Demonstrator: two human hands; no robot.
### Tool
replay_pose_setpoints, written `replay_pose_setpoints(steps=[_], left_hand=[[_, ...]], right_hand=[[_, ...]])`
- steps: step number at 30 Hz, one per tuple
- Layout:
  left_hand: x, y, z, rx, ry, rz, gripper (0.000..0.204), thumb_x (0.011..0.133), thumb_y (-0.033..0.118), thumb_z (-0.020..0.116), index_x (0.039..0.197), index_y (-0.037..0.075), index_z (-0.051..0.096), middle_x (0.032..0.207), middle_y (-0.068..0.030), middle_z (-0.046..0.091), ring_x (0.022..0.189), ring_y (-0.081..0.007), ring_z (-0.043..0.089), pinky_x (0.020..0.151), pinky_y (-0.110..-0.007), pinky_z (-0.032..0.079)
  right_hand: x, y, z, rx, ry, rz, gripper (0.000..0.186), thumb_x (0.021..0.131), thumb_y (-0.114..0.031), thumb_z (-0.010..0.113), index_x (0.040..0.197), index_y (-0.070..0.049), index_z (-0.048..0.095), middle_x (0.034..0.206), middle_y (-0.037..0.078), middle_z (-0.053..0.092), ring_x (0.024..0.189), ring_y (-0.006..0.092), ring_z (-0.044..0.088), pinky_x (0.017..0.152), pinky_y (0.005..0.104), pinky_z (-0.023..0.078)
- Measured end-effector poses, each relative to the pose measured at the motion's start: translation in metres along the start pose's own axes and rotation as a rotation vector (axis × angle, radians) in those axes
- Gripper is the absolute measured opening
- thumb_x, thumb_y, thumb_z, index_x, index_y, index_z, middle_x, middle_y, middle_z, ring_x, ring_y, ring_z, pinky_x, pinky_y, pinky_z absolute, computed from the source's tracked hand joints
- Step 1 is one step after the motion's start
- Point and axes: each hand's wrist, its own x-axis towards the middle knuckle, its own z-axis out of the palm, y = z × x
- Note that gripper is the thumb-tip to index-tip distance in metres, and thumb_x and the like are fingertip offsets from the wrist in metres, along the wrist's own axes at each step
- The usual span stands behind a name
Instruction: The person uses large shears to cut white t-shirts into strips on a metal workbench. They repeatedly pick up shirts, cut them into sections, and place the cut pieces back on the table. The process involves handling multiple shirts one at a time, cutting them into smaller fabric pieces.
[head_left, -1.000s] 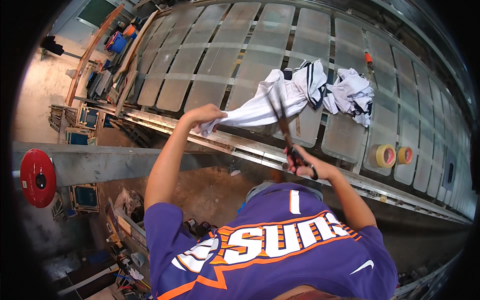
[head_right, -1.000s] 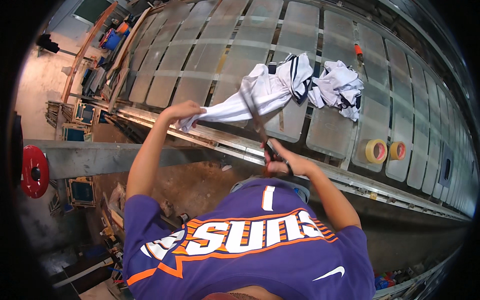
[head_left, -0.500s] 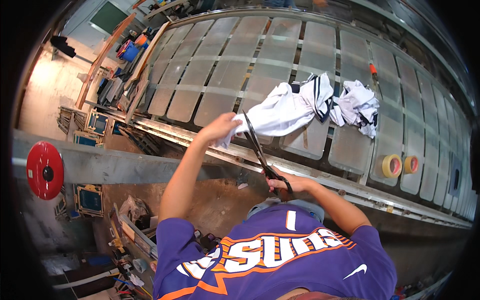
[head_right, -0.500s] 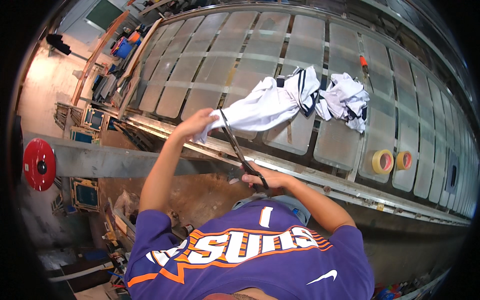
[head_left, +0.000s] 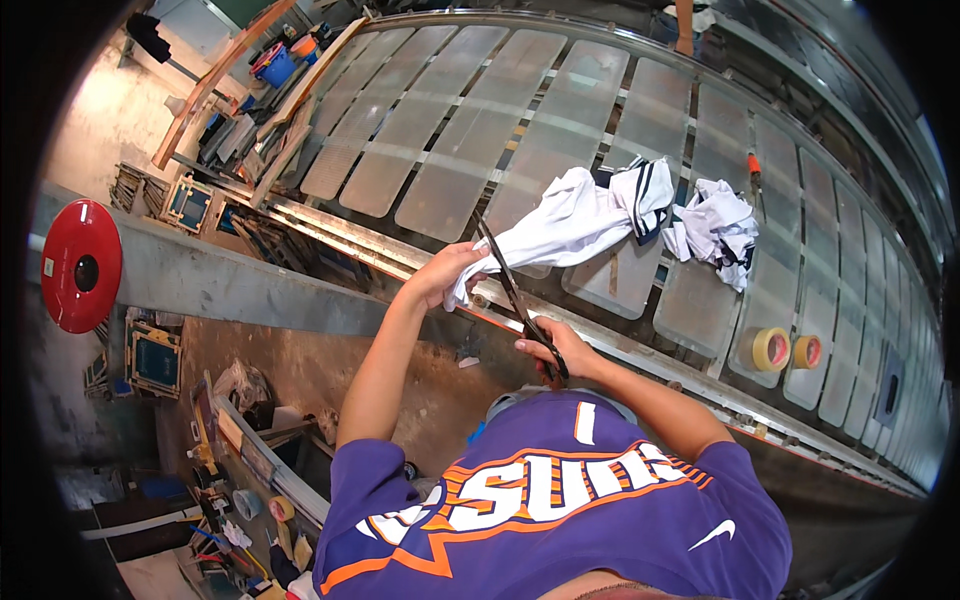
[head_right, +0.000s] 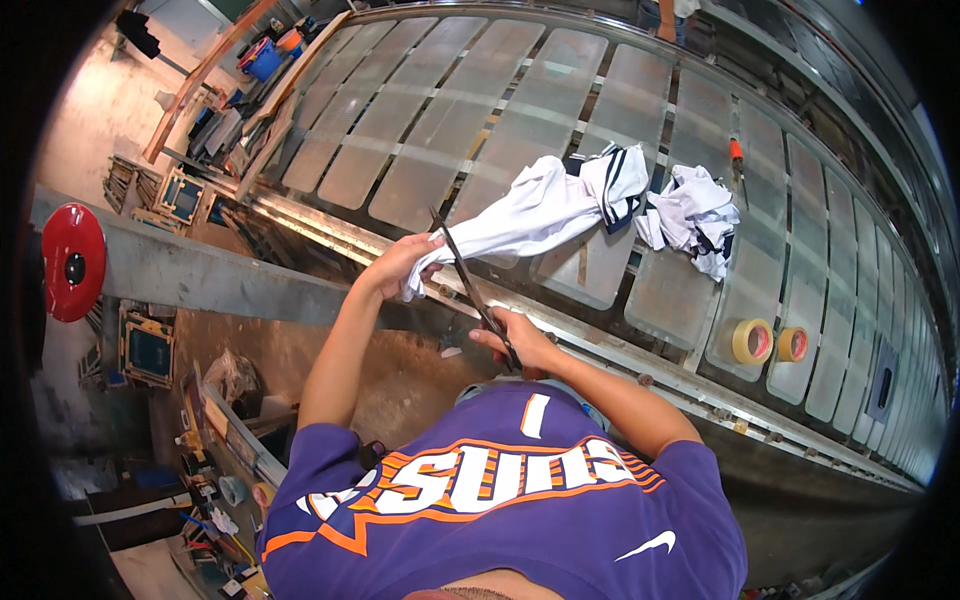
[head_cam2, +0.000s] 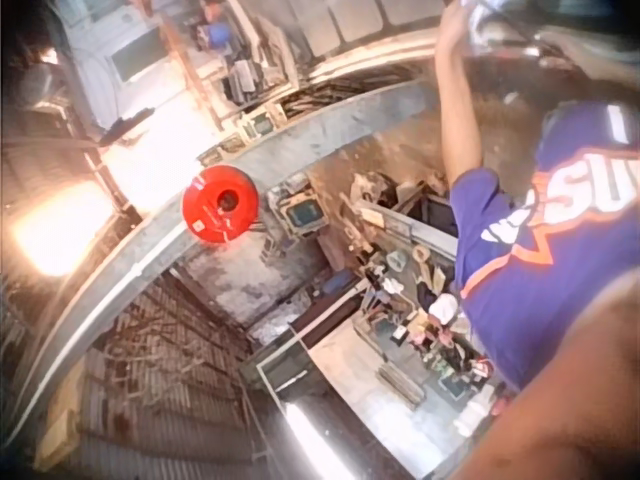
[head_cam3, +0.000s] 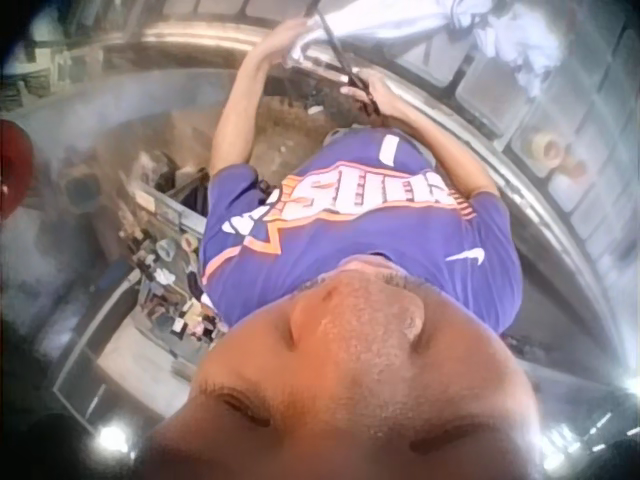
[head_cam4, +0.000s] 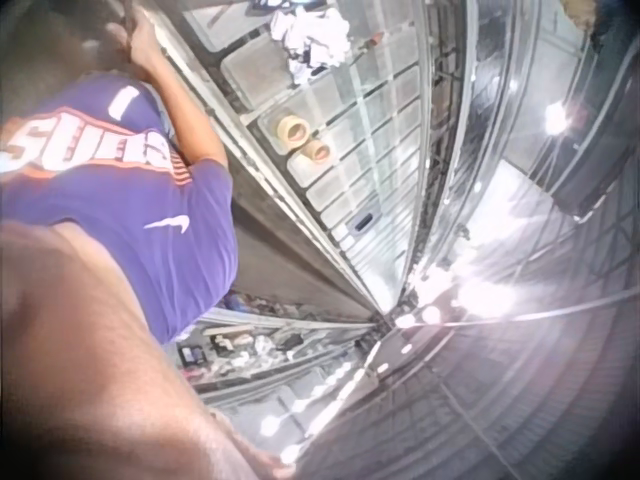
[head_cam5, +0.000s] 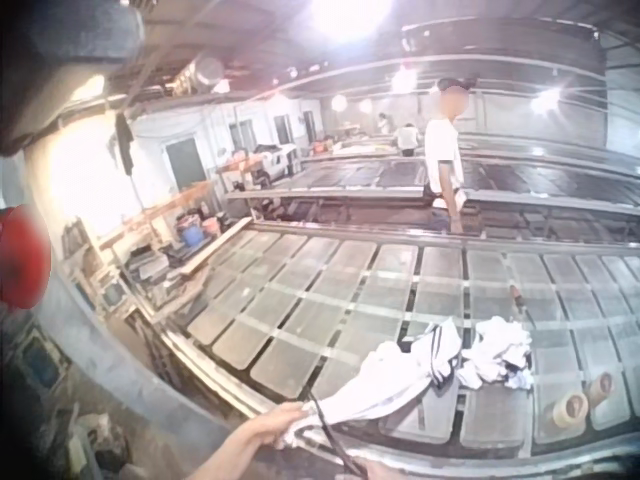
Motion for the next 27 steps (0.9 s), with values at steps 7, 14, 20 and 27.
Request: replay_pose_setpoints(steps=[7, 14, 20, 27], left_hand=[[-0.011, -0.011, 0.003, 0.128, -0.057, 0.151, 0.026, 0.097, 0.029, 0.060, 0.097, 0.004, 0.066, 0.078, 0.0027, 0.062, 0.066, -0.0041, 0.052, 0.059, -0.021, 0.043], [-0.017, -0.011, -0.025, 0.039, -0.008, 0.034, 0.026, 0.097, 0.030, 0.059, 0.097, 0.004, 0.065, 0.076, 0.0022, 0.062, 0.061, -0.0044, 0.054, 0.054, -0.020, 0.044], [-0.038, 0.015, -0.028, -0.037, 0.164, 0.122, 0.036, 0.099, 0.030, 0.056, 0.121, 0.001, 0.061, 0.102, -0.0033, 0.069, 0.087, -0.0105, 0.065, 0.075, -0.028, 0.053], [-0.034, 0.041, 0.035, -0.415, -0.101, 0.302, 0.044, 0.102, 0.035, 0.049, 0.136, 0.009, 0.056, 0.125, -0.0012, 0.062, 0.112, -0.0111, 0.055, 0.095, -0.029, 0.042]], right_hand=[[0.009, 0.002, -0.008, 0.016, -0.037, -0.089, 0.047, 0.091, -0.048, 0.065, 0.103, -0.003, 0.054, 0.071, 0.004, 0.053, 0.059, 0.0109, 0.053, 0.054, 0.0267, 0.043], [0.016, -0.017, 0.000, 0.000, -0.069, 0.011, 0.048, 0.087, -0.048, 0.070, 0.097, -0.003, 0.055, 0.069, 0.002, 0.054, 0.057, 0.0093, 0.051, 0.054, 0.0261, 0.042], [0.020, -0.016, -0.008, -0.275, 0.063, -0.210, 0.059, 0.082, -0.046, 0.075, 0.110, 0.002, 0.055, 0.081, 0.007, 0.057, 0.076, 0.0160, 0.057, 0.068, 0.0295, 0.046], [0.023, -0.026, -0.043, -0.068, 0.298, -0.312, 0.055, 0.088, -0.030, 0.071, 0.125, 0.000, 0.043, 0.090, 0.005, 0.054, 0.084, 0.0134, 0.056, 0.075, 0.0290, 0.046]])
